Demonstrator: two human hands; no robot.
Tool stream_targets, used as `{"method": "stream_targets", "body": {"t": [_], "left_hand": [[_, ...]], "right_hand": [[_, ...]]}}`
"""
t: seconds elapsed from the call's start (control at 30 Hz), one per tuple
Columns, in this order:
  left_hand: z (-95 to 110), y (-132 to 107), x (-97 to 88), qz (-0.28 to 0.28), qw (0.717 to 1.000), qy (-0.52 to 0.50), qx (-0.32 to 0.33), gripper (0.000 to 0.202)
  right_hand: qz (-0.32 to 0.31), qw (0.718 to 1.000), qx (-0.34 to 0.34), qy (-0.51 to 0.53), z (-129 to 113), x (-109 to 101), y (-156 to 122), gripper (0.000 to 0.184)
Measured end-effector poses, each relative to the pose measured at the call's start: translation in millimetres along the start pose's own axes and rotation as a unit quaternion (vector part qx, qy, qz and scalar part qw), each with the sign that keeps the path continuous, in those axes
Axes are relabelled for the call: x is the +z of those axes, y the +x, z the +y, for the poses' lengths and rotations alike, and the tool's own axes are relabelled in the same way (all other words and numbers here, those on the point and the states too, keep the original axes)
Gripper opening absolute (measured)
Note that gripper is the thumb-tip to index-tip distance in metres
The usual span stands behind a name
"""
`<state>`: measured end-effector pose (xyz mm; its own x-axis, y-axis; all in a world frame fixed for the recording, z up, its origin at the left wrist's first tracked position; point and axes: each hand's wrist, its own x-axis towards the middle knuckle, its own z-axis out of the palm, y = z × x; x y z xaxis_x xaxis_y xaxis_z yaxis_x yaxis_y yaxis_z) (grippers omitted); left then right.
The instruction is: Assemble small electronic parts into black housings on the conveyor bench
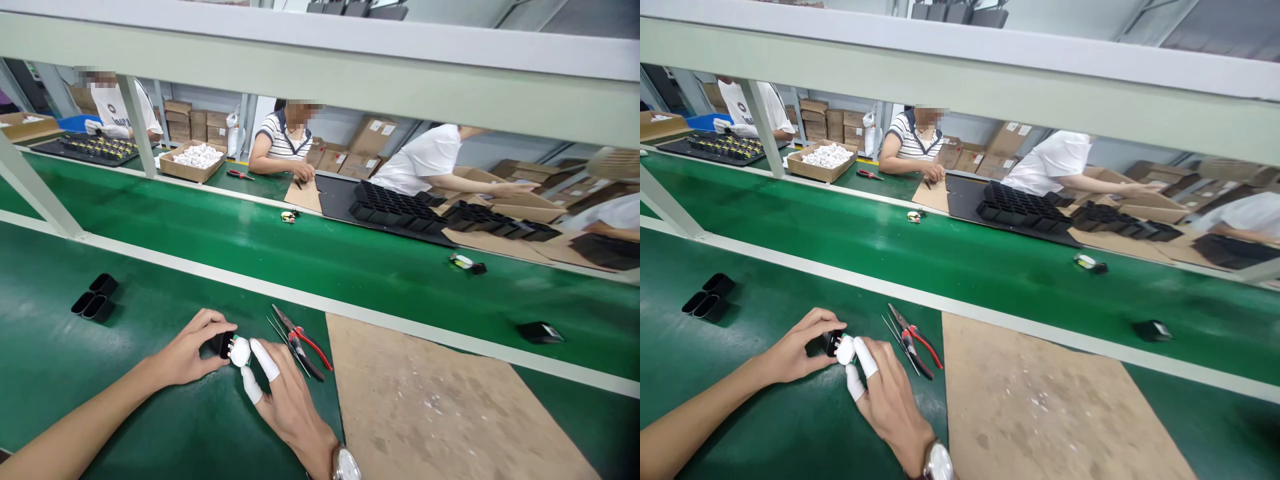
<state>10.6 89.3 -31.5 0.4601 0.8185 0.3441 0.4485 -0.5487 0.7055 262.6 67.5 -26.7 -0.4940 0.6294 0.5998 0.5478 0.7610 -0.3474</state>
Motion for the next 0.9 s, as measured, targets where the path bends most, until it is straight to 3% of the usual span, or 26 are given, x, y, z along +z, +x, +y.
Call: {"method": "stream_targets", "body": {"t": [0.33,0.9], "left_hand": [[-2.8,0.1,3.6,-0.027,0.999,-0.019,0.009,0.051],[-2.7,0.5,5.6,-0.023,0.999,-0.014,0.032,0.051]], "right_hand": [[-0.013,0.999,-0.026,-0.021,-5.3,-2.7,0.4,0.067],[0.001,0.999,-0.024,-0.038,-7.1,-0.6,4.6,0.067]]}}
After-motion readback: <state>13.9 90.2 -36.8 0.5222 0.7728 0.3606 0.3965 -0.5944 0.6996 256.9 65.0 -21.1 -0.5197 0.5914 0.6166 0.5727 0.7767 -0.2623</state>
